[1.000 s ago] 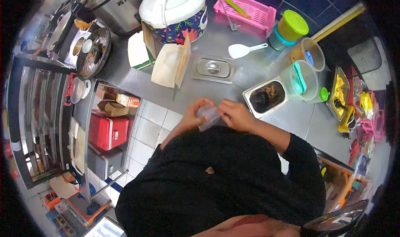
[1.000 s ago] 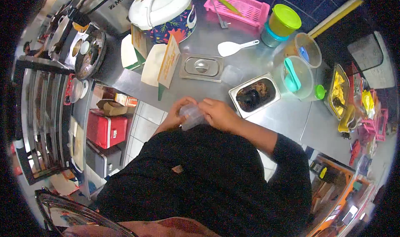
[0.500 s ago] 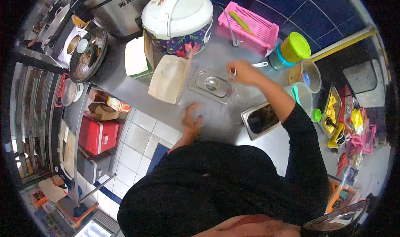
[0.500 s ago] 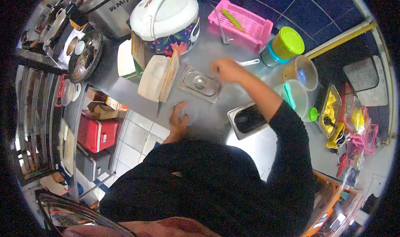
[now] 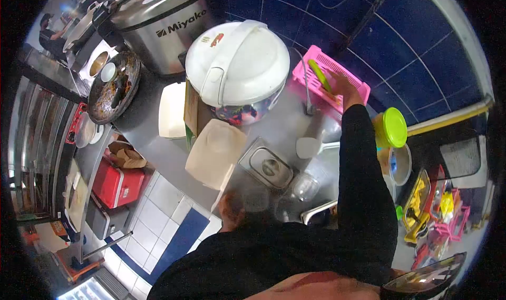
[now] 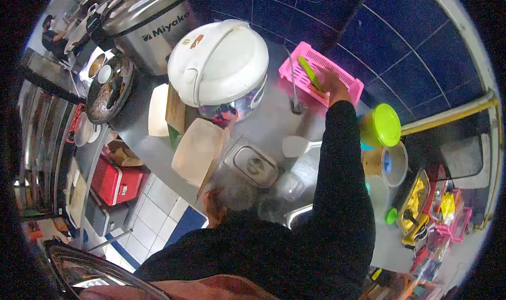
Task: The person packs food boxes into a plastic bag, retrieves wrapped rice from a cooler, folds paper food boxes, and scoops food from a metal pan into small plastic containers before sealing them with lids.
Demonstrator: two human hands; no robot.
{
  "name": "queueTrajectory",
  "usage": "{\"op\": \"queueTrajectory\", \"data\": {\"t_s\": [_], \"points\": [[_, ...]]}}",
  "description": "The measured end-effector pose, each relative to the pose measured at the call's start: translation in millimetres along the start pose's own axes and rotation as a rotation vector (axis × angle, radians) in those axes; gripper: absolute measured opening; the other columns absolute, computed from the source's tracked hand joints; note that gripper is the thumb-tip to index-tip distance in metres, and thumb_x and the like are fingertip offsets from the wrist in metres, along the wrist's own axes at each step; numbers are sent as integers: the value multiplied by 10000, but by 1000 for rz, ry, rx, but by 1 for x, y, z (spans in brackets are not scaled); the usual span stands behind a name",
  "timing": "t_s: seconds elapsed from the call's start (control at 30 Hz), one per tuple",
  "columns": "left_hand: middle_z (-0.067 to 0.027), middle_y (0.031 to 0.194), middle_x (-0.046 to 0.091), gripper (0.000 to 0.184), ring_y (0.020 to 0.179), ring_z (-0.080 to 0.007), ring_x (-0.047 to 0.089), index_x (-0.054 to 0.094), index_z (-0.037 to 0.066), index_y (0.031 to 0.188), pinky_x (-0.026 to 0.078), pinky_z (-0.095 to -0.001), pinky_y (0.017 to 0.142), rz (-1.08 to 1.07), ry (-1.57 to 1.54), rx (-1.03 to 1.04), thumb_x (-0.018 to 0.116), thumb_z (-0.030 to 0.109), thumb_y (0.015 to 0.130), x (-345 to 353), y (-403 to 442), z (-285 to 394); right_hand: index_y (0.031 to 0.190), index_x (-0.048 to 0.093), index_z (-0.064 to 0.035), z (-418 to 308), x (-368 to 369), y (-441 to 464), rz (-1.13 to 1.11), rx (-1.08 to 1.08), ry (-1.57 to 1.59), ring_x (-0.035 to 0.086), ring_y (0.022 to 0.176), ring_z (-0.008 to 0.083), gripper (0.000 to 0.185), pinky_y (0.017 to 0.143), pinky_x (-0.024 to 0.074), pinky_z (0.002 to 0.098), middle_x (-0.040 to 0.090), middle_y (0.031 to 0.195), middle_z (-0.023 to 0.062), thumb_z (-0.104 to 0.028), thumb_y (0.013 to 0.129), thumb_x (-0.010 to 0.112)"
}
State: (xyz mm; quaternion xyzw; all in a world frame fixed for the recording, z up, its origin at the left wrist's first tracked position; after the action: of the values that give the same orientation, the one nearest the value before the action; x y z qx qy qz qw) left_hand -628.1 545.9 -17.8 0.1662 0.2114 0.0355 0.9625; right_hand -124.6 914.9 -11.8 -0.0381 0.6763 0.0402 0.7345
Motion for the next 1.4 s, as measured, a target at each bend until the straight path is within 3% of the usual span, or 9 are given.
{"op": "queueTrajectory", "data": {"t_s": [0.23,0.33,0.47,0.67,0.87,0.93,1.0,1.2,1.4], "points": [[-161,1021,531,614,940,-308,508,522,-21,1075,393,-405,824,-8,-19,-59,586,507,768,1,-5,-1,1171,512,-141,-8,-53,-27,-63,160,211,521,1098,345,669,903,465,415,589,1092,100,-282,575,783],[-160,1040,506,600,965,-279,490,509,-24,1068,385,-385,836,-28,-108,-82,587,493,772,8,-5,-11,1261,439,-133,18,-73,-37,206,381,421,536,1074,360,938,929,451,389,543,1123,196,-193,426,861],[-157,994,534,486,944,-280,520,526,8,1021,406,-390,824,27,-123,-28,698,363,735,-1,-1,1,1226,486,-81,-4,-136,-52,583,237,657,567,1038,294,789,887,469,370,544,1153,169,-243,537,836],[-154,966,554,438,907,-303,548,552,18,978,439,-392,783,5,-178,124,734,305,701,-10,-23,17,1217,496,-40,-135,-253,-123,352,1,983,574,1002,210,735,864,473,350,570,1125,120,-233,581,808],[-153,968,576,482,914,-305,577,552,32,989,471,-401,784,-182,-131,671,814,216,628,-21,-1,107,1260,494,-59,-264,-299,-264,264,-323,1019,561,1010,210,714,862,468,348,543,1172,118,-209,620,773],[-170,1158,524,822,1018,-321,550,417,10,1244,462,-446,866,-309,-154,558,860,258,597,-34,45,164,1264,497,-54,-295,-286,-301,189,-271,1112,560,993,206,710,846,472,345,541,1156,116,-204,625,768],[-160,1220,489,950,1117,-293,510,351,19,1329,431,-432,949,-371,-771,212,879,242,571,-20,63,170,1264,503,-51,-318,-271,-330,134,-207,1179,559,968,200,703,829,477,341,537,1136,110,-201,629,764],[-131,1212,488,979,1158,-225,476,302,85,1384,409,-386,982,-909,-795,-67,866,180,589,10,42,160,1264,520,-52,-340,-223,-385,237,24,1347,546,921,164,649,782,481,299,526,1096,90,-150,669,761],[-78,1119,463,934,1062,-184,483,302,104,1386,419,-350,923,-1064,-865,-134,826,145,614,14,19,168,1307,484,-36,-348,-207,-428,297,197,1561,493,1042,165,629,869,434,306,478,1144,65,-156,722,682]]}}
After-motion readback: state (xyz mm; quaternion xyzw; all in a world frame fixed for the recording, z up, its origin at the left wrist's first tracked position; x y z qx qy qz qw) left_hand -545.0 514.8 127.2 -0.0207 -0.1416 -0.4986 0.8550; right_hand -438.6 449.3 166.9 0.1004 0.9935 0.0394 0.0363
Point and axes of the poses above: each hand's wrist, its own y-axis towards the middle knuckle, its own x-axis out of the palm, z = x × y, the point moved 8 cm from there along y, towards the middle knuckle
